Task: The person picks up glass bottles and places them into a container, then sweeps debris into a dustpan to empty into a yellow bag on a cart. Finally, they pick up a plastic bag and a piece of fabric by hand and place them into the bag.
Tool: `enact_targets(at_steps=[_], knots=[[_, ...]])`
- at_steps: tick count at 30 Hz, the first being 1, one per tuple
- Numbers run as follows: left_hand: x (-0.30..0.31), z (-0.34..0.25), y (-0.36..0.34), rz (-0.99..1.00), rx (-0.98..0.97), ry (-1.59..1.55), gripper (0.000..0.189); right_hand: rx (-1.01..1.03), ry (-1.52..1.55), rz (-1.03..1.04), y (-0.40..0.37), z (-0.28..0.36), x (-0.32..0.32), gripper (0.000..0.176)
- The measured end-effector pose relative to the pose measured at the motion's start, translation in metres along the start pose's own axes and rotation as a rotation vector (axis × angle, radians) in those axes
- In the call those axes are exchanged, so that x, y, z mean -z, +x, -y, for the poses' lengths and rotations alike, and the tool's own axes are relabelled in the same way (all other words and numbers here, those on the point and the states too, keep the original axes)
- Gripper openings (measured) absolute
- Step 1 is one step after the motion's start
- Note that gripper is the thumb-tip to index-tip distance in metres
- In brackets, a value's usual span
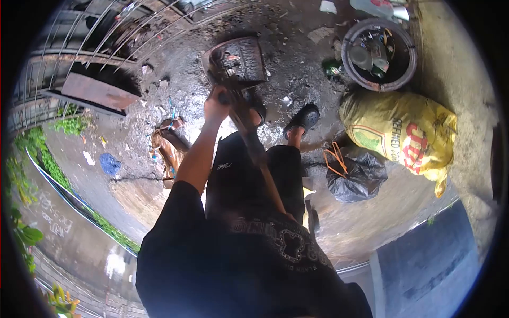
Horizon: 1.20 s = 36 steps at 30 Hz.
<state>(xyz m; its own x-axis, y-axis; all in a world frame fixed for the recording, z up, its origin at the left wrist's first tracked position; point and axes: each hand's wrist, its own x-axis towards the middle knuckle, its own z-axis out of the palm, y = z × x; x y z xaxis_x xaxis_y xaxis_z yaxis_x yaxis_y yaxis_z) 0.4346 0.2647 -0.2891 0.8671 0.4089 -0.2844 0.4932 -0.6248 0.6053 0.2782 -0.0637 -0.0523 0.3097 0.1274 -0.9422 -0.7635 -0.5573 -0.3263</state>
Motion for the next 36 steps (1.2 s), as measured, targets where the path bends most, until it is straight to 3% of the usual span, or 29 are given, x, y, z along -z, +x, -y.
enact_targets(at_steps=[6, 8, 9, 10, 11, 14, 18, 20, 21, 22, 24, 25, 26, 28, 29, 30, 32, 36], knots=[[0.027, 0.052, 0.006, -0.348, 0.082, -0.422, 0.020, -0.089, -0.304, 0.005, -0.023, 0.078, 0.065, 0.044], [0.049, 0.058, 0.005, -0.404, 0.188, -0.392, 0.021, 0.157, -0.671, -0.076, -0.025, 0.097, 0.085, 0.046], [0.055, 0.065, 0.002, -0.418, 0.238, -0.442, 0.023, -0.099, -0.630, -0.091, -0.032, 0.122, 0.091, 0.047], [0.059, 0.069, 0.000, -0.426, 0.282, -0.496, 0.024, 0.043, -0.638, -0.099, -0.038, 0.120, 0.106, 0.043], [0.063, 0.070, -0.004, -0.453, 0.289, -0.556, 0.024, -0.210, -0.321, -0.141, -0.048, 0.139, 0.110, 0.039], [0.065, 0.066, -0.024, -0.496, 0.415, -0.576, 0.023, -0.183, -0.431, -0.274, -0.068, 0.164, 0.137, 0.033], [0.056, 0.052, -0.061, -0.645, 0.469, -0.568, 0.022, -0.046, -0.587, -0.243, -0.057, 0.190, 0.175, 0.031], [0.057, 0.034, -0.080, -0.709, 0.571, -0.634, 0.022, -0.005, -0.476, -0.201, -0.031, 0.177, 0.217, 0.032], [0.060, 0.023, -0.090, -0.748, 0.622, -0.578, 0.022, -0.012, -0.575, -0.289, -0.029, 0.212, 0.177, 0.041], [0.062, 0.017, -0.100, -0.785, 0.674, -0.520, 0.022, 0.069, -0.682, -0.270, -0.018, 0.216, 0.183, 0.042], [0.052, 0.012, -0.121, -0.935, 0.702, -0.588, 0.021, 0.506, -0.792, -0.144, 0.016, 0.206, 0.214, 0.042], [0.051, 0.004, -0.132, -1.030, 0.735, -0.636, 0.017, 0.545, -1.041, -0.140, 0.036, 0.197, 0.246, 0.042], [0.045, 0.004, -0.145, -1.053, 0.807, -0.598, 0.015, 0.557, -1.054, -0.120, 0.037, 0.214, 0.242, 0.042], [0.032, 0.008, -0.171, -1.121, 0.671, -0.255, 0.016, 0.291, -1.011, -0.124, 0.039, 0.254, 0.211, 0.041], [0.026, 0.008, -0.183, -1.214, 0.688, -0.291, 0.019, 0.210, -1.298, -0.124, 0.053, 0.259, 0.221, 0.042], [0.027, 0.000, -0.195, -1.259, 0.906, -0.614, 0.018, 0.222, -1.310, -0.125, 0.052, 0.268, 0.207, 0.042], [0.026, -0.005, -0.214, -1.471, 0.951, -0.870, 0.019, 0.254, -1.022, -0.110, 0.043, 0.288, 0.171, 0.042], [0.008, 0.015, -0.264, -1.608, 0.979, -0.821, 0.020, 0.357, -1.031, 0.018, 0.073, 0.270, 0.193, 0.044]])
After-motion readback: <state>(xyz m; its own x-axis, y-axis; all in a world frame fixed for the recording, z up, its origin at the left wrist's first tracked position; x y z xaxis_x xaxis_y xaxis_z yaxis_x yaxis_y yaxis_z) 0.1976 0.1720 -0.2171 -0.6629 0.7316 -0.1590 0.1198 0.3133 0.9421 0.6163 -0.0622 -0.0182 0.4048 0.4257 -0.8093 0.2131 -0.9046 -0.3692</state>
